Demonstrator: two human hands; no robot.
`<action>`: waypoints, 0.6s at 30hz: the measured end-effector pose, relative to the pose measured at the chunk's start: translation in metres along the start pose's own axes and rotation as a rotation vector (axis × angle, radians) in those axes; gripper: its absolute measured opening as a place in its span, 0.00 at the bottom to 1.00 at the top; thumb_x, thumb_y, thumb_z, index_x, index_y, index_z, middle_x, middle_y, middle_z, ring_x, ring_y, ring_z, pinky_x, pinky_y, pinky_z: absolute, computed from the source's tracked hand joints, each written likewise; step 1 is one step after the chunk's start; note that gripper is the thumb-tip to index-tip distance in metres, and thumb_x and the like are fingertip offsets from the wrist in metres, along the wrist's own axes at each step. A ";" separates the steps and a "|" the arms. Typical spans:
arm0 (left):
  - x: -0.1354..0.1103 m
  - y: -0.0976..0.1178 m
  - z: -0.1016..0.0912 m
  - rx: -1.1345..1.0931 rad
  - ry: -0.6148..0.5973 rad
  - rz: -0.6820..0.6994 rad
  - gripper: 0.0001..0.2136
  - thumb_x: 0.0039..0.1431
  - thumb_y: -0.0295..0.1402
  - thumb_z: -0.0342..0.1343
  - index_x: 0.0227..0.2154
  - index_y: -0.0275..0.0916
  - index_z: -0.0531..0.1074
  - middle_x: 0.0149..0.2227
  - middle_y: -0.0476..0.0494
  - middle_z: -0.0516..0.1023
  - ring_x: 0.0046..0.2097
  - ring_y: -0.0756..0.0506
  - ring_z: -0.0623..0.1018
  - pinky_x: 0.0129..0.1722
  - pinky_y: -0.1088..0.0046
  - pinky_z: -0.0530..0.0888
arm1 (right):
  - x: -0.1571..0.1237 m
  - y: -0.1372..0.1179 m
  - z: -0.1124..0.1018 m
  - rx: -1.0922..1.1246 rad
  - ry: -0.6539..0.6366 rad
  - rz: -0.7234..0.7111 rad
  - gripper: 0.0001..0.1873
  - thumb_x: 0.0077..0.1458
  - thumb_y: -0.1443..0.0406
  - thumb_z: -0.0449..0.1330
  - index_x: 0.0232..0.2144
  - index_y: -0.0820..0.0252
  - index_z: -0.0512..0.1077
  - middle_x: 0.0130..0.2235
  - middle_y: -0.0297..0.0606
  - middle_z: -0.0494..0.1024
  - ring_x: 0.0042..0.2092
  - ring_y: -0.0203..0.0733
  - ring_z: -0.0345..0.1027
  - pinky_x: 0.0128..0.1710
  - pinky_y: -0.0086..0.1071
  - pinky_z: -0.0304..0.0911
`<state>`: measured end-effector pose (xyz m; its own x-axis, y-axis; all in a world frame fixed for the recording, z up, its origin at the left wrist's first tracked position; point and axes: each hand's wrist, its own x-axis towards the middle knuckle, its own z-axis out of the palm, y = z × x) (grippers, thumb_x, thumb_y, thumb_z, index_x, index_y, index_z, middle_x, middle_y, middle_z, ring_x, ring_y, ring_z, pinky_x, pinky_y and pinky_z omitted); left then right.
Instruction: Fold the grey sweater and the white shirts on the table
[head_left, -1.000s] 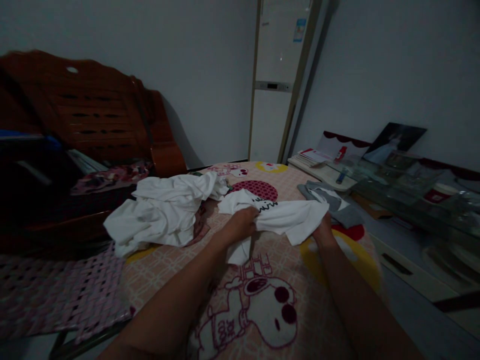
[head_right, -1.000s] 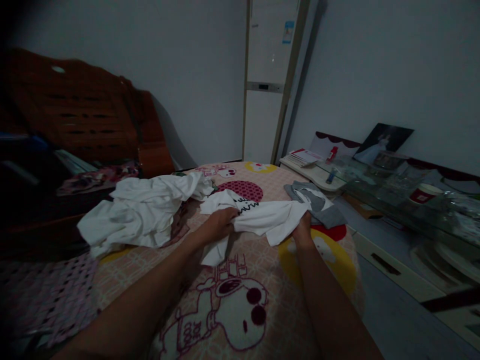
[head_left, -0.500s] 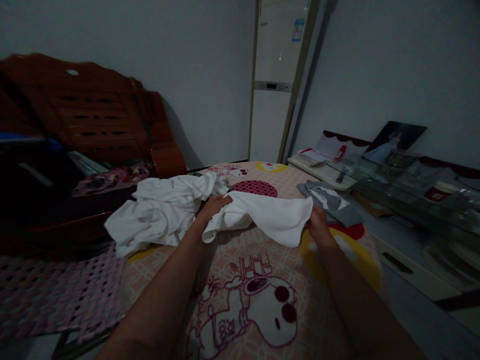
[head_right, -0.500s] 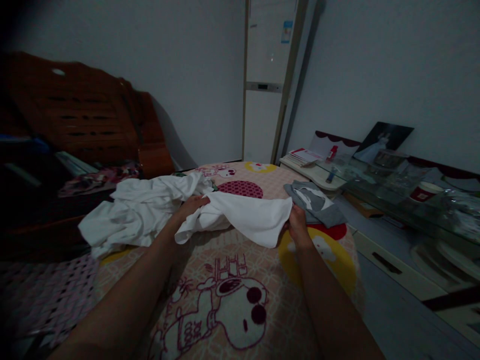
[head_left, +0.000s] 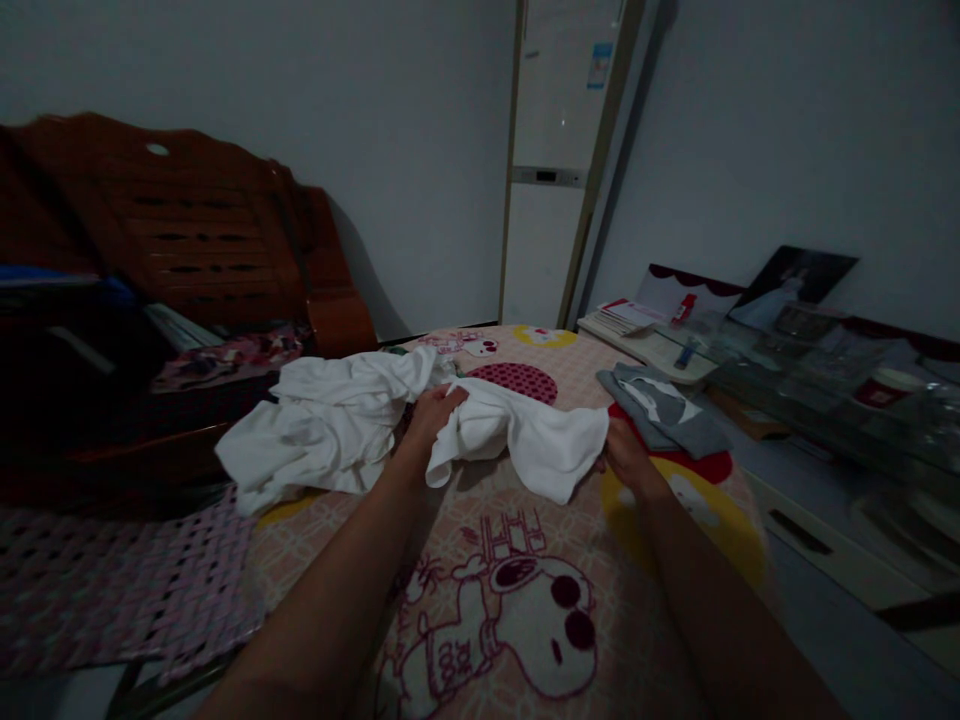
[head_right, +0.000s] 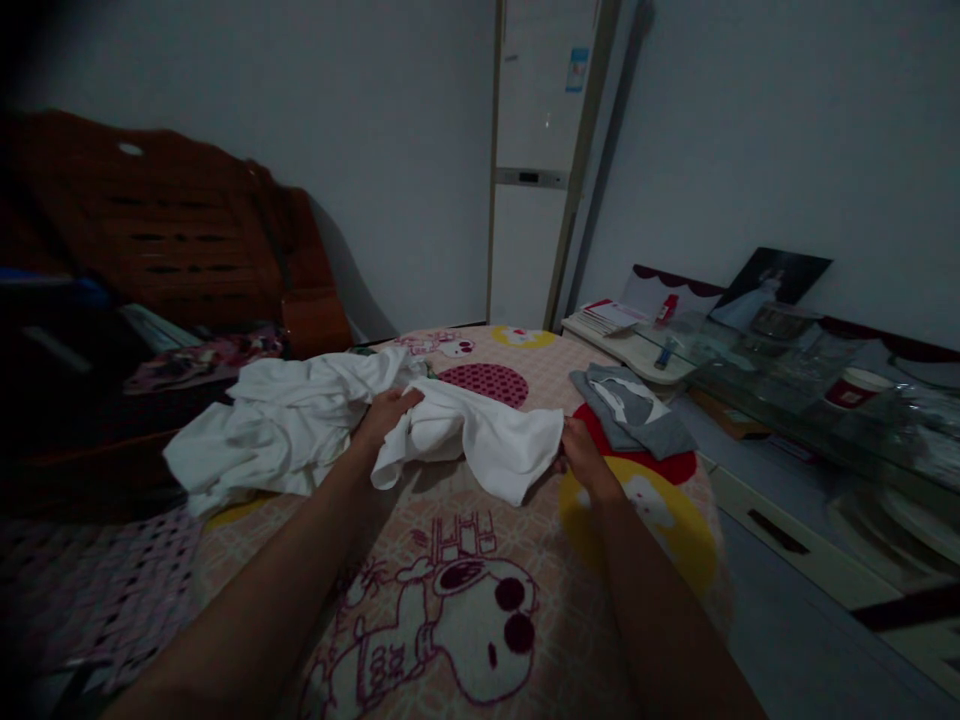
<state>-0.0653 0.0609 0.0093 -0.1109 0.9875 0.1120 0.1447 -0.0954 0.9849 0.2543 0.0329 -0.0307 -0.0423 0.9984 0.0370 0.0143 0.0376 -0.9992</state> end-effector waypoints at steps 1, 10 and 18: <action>-0.004 0.003 0.003 0.004 -0.044 0.050 0.14 0.43 0.44 0.59 0.23 0.36 0.72 0.21 0.52 0.69 0.26 0.50 0.67 0.25 0.77 0.63 | -0.001 -0.003 0.003 -0.029 -0.037 -0.019 0.20 0.45 0.54 0.63 0.36 0.62 0.78 0.21 0.34 0.76 0.16 0.33 0.61 0.13 0.26 0.54; -0.041 0.021 0.023 0.255 -1.069 0.206 0.15 0.46 0.36 0.66 0.39 0.37 0.80 0.34 0.50 0.80 0.37 0.46 0.76 0.37 0.76 0.70 | -0.016 -0.017 0.026 -0.496 -0.393 -0.155 0.45 0.39 0.74 0.57 0.63 0.58 0.64 0.21 0.25 0.71 0.21 0.30 0.55 0.22 0.23 0.53; -0.021 0.006 0.008 0.021 -0.245 0.056 0.16 0.50 0.47 0.60 0.30 0.37 0.76 0.28 0.43 0.78 0.27 0.48 0.73 0.29 0.73 0.68 | -0.016 -0.012 0.032 -0.431 -0.404 -0.233 0.32 0.38 0.75 0.54 0.47 0.58 0.79 0.41 0.38 0.83 0.36 0.42 0.74 0.32 0.28 0.65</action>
<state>-0.0547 0.0402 0.0114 0.1394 0.9818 0.1286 0.1646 -0.1510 0.9747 0.2229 0.0156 -0.0202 -0.4655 0.8705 0.1601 0.3566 0.3500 -0.8662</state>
